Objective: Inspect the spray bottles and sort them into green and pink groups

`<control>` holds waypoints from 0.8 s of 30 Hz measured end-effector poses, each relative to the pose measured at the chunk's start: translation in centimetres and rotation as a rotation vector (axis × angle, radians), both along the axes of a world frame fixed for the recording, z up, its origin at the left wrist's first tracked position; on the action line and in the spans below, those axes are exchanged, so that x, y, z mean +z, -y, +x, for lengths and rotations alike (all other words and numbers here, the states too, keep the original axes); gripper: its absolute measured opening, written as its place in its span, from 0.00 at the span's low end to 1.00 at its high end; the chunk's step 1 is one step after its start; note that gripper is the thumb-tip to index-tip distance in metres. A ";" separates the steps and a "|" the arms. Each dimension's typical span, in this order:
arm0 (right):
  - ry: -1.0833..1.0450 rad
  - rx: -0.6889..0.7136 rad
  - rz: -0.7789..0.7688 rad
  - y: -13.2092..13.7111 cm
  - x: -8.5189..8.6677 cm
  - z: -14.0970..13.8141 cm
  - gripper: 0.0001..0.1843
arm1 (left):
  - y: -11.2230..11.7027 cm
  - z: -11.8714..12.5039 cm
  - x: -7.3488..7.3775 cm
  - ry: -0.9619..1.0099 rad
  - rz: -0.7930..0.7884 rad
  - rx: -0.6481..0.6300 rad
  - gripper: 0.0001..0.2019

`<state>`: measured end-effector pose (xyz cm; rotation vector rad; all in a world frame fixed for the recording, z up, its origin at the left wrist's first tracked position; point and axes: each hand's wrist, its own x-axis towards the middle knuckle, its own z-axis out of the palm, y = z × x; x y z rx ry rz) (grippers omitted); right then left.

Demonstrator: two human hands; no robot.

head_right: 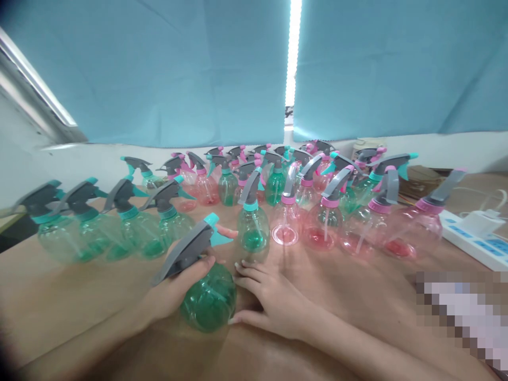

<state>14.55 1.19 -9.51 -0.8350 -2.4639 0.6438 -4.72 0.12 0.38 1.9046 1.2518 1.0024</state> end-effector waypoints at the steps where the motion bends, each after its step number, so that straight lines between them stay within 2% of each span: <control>1: 0.000 0.000 0.000 0.0 0.0 0.0 0.35 | 0.0 0.0 0.0 -0.003 -0.005 0.002 0.16; 7: 0.015 -0.005 -0.003 0.0 -0.1 0.0 0.36 | -0.1 0.1 0.2 -0.007 0.003 -0.024 0.16; 12: 0.014 -0.004 -0.001 -0.1 -0.2 0.0 0.36 | 0.1 0.0 -0.1 0.002 -0.019 0.005 0.14; 24: 0.019 0.004 0.005 -0.1 -0.5 0.1 0.36 | -0.1 -0.2 -0.5 0.081 -0.066 -0.042 0.17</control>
